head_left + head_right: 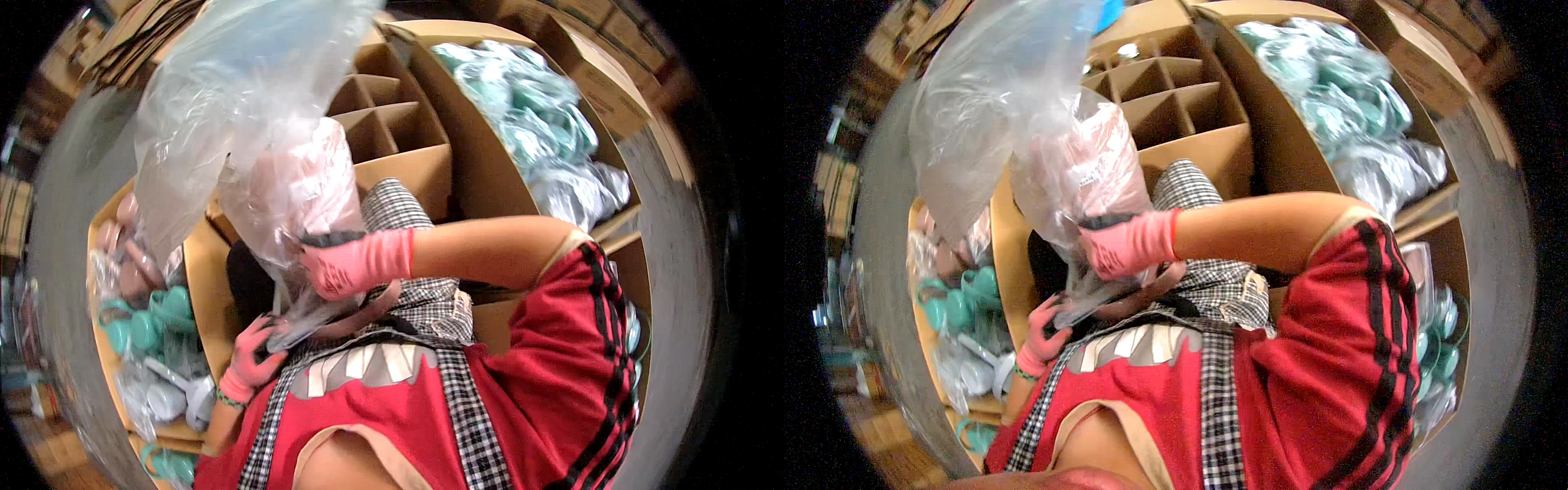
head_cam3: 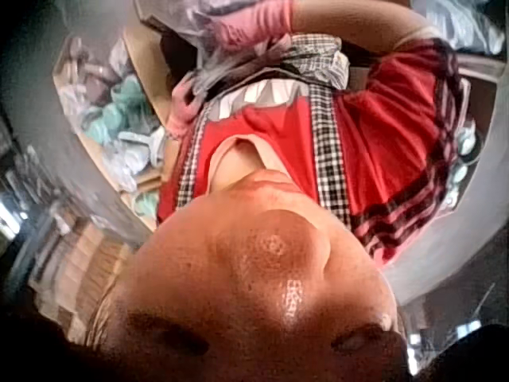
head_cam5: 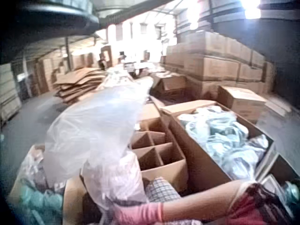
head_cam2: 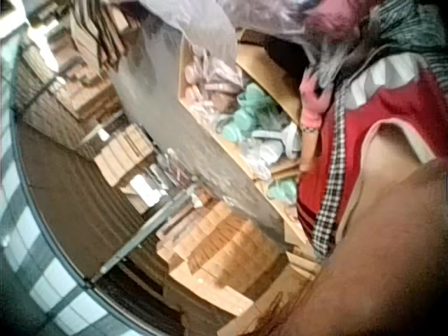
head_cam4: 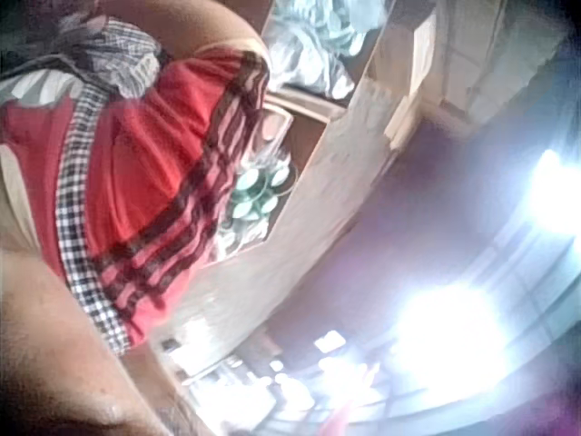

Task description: The person sits on the floor and repeatedly unpacks teal and pink kettles from plastic bags, assembles them by screwing on the lids, and places them into a cardboard box with dividers. The person handles the kettles one at a time, removing them from bags, inspecting them, and placing them into the box.

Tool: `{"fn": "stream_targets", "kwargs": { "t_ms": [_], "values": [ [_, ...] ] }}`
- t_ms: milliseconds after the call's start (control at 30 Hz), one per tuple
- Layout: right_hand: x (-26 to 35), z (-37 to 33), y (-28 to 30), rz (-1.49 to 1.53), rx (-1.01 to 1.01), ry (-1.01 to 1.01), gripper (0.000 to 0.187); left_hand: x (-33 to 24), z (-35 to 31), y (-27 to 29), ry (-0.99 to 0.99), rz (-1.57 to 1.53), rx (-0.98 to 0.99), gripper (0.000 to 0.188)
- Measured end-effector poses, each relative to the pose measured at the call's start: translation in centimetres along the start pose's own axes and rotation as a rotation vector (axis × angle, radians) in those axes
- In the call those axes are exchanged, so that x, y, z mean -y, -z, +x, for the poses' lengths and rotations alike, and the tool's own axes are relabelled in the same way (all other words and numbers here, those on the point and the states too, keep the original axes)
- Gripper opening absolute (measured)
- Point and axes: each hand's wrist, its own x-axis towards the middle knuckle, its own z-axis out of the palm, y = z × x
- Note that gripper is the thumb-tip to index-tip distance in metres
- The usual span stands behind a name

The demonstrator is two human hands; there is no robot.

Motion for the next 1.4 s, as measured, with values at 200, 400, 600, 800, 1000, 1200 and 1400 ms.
{"fn": "stream_targets", "kwargs": {
  "t_ms": [200,400,600,800,1000,1200,1400],
  "values": [
    [-5.4,-6.6,6.6,0.018,-0.152,-0.703,0.013,3.7,-1.8,-0.3,0.602,-1.110,-0.547,0.037],
    [-5.7,-7.9,8.7,0.562,-0.954,-1.648,0.023,7.5,7.5,-4.1,0.508,-1.622,0.087,0.050],
    [-0.8,-6.0,7.4,0.788,-1.132,-1.435,0.037,2.8,14.9,2.4,0.360,-1.355,-0.349,0.051],
    [1.9,-8.9,8.8,1.358,-0.714,-1.432,0.032,-5.8,15.6,7.5,0.126,-0.721,-0.835,0.054],
    [8.8,-6.4,2.4,1.605,-0.396,-1.292,0.033,-14.5,15.9,4.0,-0.182,-0.326,-0.096,0.086],
    [10.8,-7.8,3.5,1.650,-0.705,-1.404,0.025,-20.0,20.3,-0.8,-0.507,0.040,0.403,0.068],
    [10.8,-9.6,15.7,1.208,-1.662,-1.323,0.038,-29.8,21.6,-4.8,-1.310,0.463,0.385,0.041]
  ]
}}
